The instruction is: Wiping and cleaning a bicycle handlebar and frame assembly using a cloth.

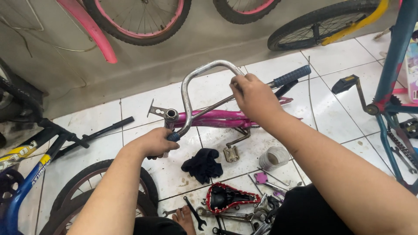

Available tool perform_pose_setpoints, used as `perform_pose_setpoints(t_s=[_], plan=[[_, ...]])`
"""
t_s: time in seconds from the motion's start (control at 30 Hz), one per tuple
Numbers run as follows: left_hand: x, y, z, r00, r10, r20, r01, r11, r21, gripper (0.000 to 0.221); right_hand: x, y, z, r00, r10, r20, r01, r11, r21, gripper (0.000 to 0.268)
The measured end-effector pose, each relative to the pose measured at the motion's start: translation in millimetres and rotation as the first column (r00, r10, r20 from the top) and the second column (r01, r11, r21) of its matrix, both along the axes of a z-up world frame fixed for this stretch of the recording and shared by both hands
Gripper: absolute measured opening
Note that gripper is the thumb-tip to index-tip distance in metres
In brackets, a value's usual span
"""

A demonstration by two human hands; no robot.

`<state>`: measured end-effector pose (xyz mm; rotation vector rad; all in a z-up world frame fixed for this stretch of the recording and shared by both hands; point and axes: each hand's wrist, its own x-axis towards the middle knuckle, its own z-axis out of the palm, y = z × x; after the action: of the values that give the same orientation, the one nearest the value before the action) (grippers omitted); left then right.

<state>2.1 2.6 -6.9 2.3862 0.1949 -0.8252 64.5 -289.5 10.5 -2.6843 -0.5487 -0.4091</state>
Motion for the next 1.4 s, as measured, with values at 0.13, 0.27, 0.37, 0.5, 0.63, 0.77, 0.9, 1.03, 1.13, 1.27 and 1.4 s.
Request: perform_pose_setpoints(t_s=[0.13,0.27,0.37,0.5,0.63,0.77,0.9,1.03,1.13,1.27,1.4], plan=[[0.3,-0.5,1.8,1.000,-0.004,-0.006,0.004,1.000,-0.006,0.026,-4.1,13.5,-18.3,0.984,0.173,0.039,-0.176,0.977,0.118,0.021],[-1.5,-0.8,2.9,1.000,-0.006,0.004,0.006,1.000,0.000,0.025,-16.8,30.3,-10.9,0.944,0.278,-0.179,-0.155,0.850,0.504,0.021],[-1.4,-1.2,3.9,1.000,-0.005,0.001,0.005,1.000,-0.003,0.026,-17.2,32.4,-7.9,0.865,0.327,-0.381,0.065,0.680,0.730,0.028],[-3.3,-1.2,3.8,1.000,0.003,0.009,-0.003,1.000,-0.001,0.026,-0.5,16.8,-12.9,0.827,0.245,-0.506,0.282,0.598,0.750,0.034],[-0.8,0.1,3.0,1.000,0.004,-0.008,-0.004,1.000,-0.006,0.025,13.2,-1.9,-2.9,0.921,0.123,-0.370,0.157,0.753,0.640,0.026],[-1.0,2.1,0.9,1.000,0.010,-0.004,-0.010,1.000,-0.013,0.025,19.7,-17.3,-7.0,0.997,-0.047,-0.062,0.059,0.977,0.205,0.026],[-2.2,0.9,-0.3,1.000,0.010,-0.004,-0.010,1.000,-0.017,0.023,9.6,-6.8,-10.3,0.994,0.021,0.103,-0.021,1.000,-0.002,0.025],[-0.9,-0.7,3.8,1.000,0.012,0.002,-0.012,1.000,-0.009,0.022,-6.7,18.7,-29.8,0.985,0.173,0.028,-0.173,0.985,-0.010,0.028],[-3.6,-2.5,6.6,1.000,0.011,-0.003,-0.011,1.000,0.002,0.022,-21.4,33.7,-30.4,0.960,0.277,0.025,-0.277,0.961,0.007,0.023],[-2.9,-1.0,5.5,1.000,0.006,-0.003,-0.006,1.000,-0.020,0.022,-32.6,47.2,-15.8,0.932,0.315,-0.181,-0.198,0.858,0.473,0.023],[-2.7,-0.7,5.5,1.000,-0.003,-0.013,0.003,1.000,-0.017,0.025,-23.0,39.4,-11.4,0.881,0.294,-0.372,0.087,0.671,0.737,0.033]])
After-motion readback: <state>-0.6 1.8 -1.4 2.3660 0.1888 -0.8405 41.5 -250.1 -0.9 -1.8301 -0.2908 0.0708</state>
